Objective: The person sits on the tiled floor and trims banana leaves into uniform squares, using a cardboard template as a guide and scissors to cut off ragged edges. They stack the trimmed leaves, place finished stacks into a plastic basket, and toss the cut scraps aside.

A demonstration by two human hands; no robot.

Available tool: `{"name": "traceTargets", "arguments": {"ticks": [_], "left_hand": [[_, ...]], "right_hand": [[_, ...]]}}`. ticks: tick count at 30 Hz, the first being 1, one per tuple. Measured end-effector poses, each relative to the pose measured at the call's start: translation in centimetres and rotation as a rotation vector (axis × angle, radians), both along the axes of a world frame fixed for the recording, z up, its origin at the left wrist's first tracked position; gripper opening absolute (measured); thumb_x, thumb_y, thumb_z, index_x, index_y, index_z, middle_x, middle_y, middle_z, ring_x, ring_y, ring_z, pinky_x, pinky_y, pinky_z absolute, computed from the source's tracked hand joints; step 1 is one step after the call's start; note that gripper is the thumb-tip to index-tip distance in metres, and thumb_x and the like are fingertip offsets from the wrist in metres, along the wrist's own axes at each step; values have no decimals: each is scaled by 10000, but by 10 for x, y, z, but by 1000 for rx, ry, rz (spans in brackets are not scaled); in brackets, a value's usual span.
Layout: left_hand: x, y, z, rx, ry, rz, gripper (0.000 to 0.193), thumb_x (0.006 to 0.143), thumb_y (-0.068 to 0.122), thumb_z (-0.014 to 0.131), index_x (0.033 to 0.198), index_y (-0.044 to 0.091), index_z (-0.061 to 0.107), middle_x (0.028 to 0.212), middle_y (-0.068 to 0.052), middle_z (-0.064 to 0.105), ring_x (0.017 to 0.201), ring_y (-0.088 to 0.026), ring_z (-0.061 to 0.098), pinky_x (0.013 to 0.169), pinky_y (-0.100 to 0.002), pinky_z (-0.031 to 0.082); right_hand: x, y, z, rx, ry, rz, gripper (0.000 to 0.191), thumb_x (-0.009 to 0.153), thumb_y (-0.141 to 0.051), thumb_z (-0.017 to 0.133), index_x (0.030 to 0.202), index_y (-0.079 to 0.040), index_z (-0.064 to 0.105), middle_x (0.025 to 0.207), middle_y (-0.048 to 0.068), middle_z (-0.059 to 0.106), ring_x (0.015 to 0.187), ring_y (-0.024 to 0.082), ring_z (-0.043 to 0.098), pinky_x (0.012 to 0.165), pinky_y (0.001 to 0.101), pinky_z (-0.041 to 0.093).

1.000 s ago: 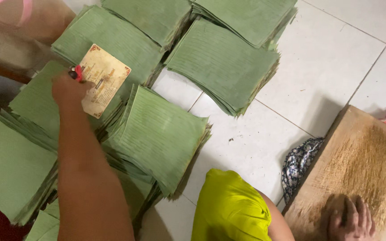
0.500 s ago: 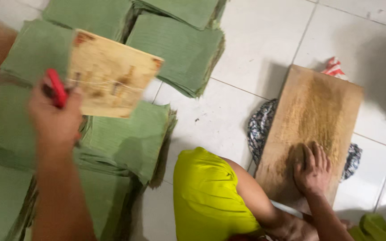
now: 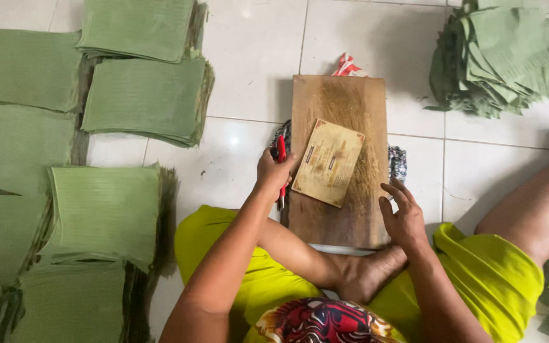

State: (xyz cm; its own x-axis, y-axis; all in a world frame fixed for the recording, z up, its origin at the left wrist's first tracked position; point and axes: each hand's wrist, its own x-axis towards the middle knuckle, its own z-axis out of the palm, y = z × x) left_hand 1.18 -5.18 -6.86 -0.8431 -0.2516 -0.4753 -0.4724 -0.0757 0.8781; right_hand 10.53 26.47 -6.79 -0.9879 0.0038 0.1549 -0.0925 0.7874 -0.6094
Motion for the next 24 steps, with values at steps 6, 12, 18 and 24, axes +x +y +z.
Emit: {"name": "traceTargets", "arguments": {"ticks": [6, 12, 18, 24], "left_hand": [[42, 49, 15, 704, -39, -302, 333, 949, 74, 542, 1281, 67, 563, 970, -42, 687, 806, -164, 733, 702, -390, 642], [83, 116, 30, 429, 31, -690, 335, 1012, 70, 554, 1342, 15, 569, 1170, -144, 720, 990, -206, 761, 766, -332, 626], [89, 145, 57, 348, -24, -819, 379, 1058, 238, 576, 1330, -22, 624, 1157, -251, 729, 961, -287, 706, 714, -341, 585], [89, 141, 82, 1083, -68, -242, 994, 928, 775, 188, 1280, -75, 562, 1204, -236, 667, 1079, -313, 716, 907, -362, 603]], "right_hand": [[26, 23, 27, -657, -329, -98, 359, 1064, -214, 514, 1331, -33, 672, 1233, 161, 755, 1158, 202, 718, 971, 332, 550], [21, 31, 33, -1002, -361, 8, 435, 1091, -295, 407, 1391, -30, 579, 1156, 41, 730, 903, 113, 685, 758, 250, 545], [26, 57, 30, -964, -555, -11, 294, 1069, -200, 634, 1228, 34, 717, 855, 37, 638, 649, 79, 480, 567, 240, 401], [24, 55, 19, -1714, -421, -102, 123, 1017, -148, 612, 1107, -64, 623, 956, 65, 706, 772, 173, 699, 721, 314, 597]]}}
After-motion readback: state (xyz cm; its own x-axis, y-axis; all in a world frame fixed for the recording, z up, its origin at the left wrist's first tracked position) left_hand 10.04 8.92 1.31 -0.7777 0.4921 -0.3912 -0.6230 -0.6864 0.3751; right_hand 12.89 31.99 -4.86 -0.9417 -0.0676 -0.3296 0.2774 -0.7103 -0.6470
